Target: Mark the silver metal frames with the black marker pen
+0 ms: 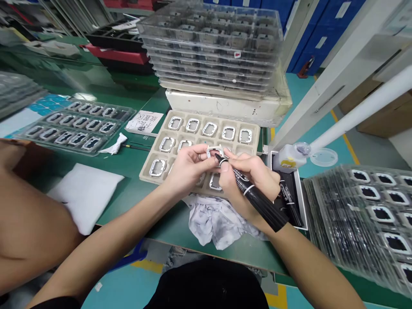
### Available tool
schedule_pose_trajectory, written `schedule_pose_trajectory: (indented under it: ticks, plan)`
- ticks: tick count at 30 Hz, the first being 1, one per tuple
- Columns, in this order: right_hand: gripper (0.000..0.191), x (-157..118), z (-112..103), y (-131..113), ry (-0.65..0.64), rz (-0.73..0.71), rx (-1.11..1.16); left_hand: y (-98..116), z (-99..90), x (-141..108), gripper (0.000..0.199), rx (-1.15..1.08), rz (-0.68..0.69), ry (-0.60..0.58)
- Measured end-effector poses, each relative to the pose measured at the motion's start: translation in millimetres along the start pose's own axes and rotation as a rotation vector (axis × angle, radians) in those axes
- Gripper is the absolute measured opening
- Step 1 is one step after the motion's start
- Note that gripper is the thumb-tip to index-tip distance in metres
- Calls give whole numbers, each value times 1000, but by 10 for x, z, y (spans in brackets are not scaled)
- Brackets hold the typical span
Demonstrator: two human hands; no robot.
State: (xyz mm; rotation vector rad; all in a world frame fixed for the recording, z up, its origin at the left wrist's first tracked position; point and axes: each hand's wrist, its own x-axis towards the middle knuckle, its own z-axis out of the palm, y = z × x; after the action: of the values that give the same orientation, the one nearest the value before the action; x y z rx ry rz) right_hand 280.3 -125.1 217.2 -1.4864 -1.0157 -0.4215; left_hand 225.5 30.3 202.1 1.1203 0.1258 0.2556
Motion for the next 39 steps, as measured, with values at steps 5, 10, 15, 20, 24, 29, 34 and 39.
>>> schedule_pose_trajectory:
  ticks: [5,10,15,20,24,29,34,39]
  plan:
    - [16,6,-1,-2,-8,-80,12,-1,-7,19,33,-31,28,-24]
    - [21,39,-3,-61,-42,-110,14,-19,-33,32,32,-13,80,-24]
    - [26,50,-41,-101,-84,-157,-72,-60,-55,63,33,-11,104,-41]
    - [27,49,-46,-95,-74,-231,-89,-84,-59,64,36,-69,59,-40]
    - [25,53,-63,-103,-76,-228,-129,-66,-43,53,35,-123,27,-42]
    - [33,63,-65,-88,-129,-261,-75,-56,-24,52,38,-157,-12,-45]
    - [34,34,-35,-60,-53,-296,-70,-51,-17,44,38,-164,-24,-58]
    - [27,16,-34,-66,-70,-196,-86,-41,-26,27,36,-134,-46,-93]
